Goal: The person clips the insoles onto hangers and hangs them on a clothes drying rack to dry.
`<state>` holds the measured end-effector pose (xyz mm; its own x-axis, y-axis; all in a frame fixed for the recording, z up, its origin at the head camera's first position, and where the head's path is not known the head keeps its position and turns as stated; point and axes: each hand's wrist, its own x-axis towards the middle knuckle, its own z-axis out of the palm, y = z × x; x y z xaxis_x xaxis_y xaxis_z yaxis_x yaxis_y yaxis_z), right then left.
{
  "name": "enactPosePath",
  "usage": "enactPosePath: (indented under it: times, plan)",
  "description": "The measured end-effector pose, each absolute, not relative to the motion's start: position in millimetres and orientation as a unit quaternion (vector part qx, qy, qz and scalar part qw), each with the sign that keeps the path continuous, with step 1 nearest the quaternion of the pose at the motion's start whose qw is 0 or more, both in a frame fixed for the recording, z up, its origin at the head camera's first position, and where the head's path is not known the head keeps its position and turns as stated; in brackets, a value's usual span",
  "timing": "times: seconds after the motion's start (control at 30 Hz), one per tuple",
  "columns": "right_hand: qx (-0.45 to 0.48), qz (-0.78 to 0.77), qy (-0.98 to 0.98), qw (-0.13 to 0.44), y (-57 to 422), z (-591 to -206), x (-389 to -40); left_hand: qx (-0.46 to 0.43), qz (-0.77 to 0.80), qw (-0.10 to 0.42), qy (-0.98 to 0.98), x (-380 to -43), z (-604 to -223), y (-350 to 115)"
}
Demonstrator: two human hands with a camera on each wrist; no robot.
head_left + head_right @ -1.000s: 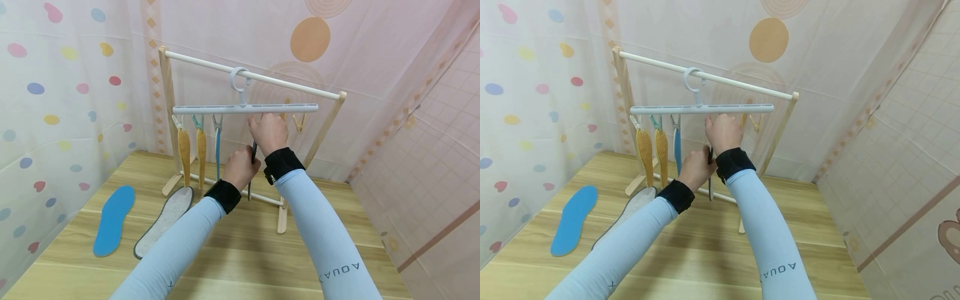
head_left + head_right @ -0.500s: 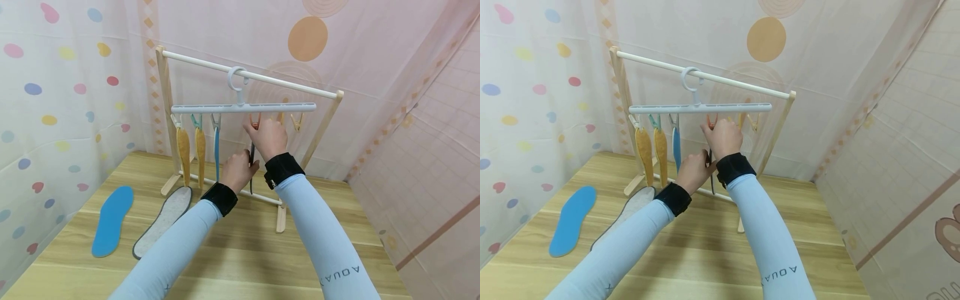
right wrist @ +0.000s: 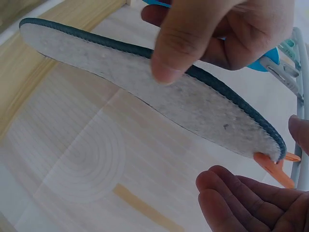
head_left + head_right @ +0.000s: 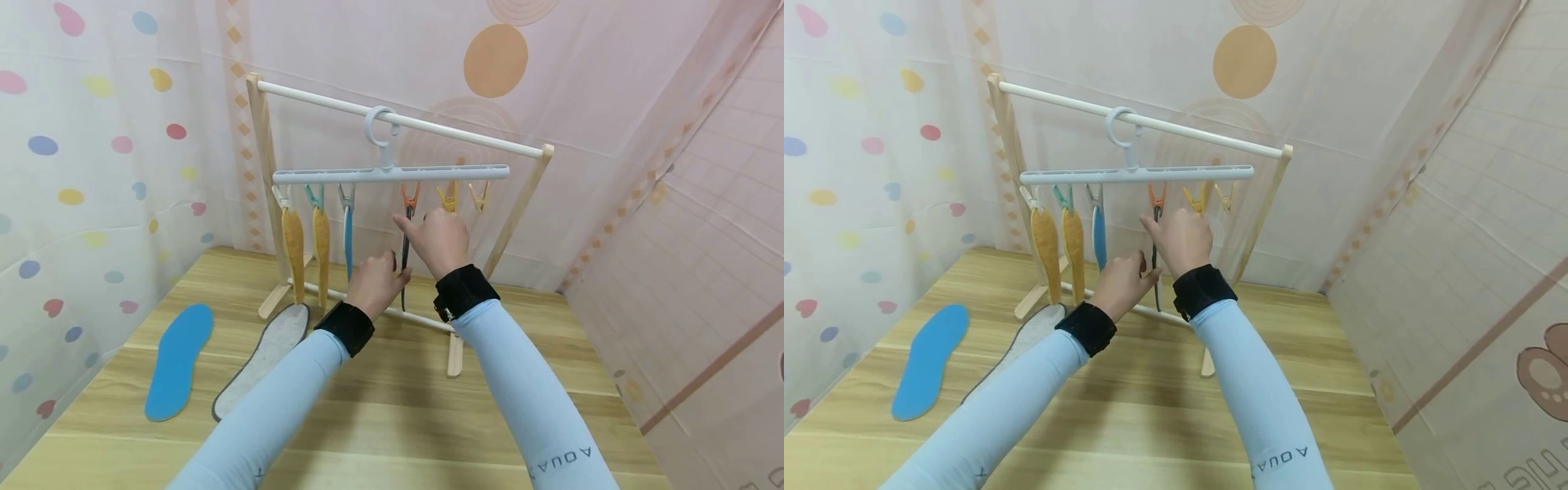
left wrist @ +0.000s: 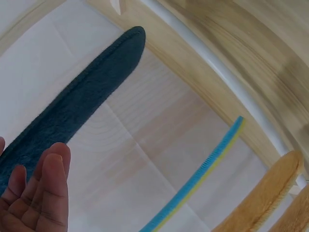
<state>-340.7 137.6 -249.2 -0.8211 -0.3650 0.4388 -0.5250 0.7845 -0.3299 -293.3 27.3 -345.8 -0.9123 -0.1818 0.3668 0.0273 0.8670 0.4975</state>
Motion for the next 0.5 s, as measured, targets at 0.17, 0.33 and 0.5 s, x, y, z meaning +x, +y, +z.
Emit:
enactPosePath:
  times: [0.17, 0.33, 0.5]
  plan:
    - [0.252, 0.236, -0.919, 0.189, 140, -258, -339, 0.039, -0.244, 0.204, -0.947, -291, -349, 23]
    - [0.261, 0.255, -0.909, 0.202, 144, -265, -338, 0.029, -0.247, 0.199, -0.948, -288, -353, 19]
    - [0.248, 0.271, -0.912, 0.182, 149, -272, -335, 0.029, -0.237, 0.192, -0.952, -284, -355, 15]
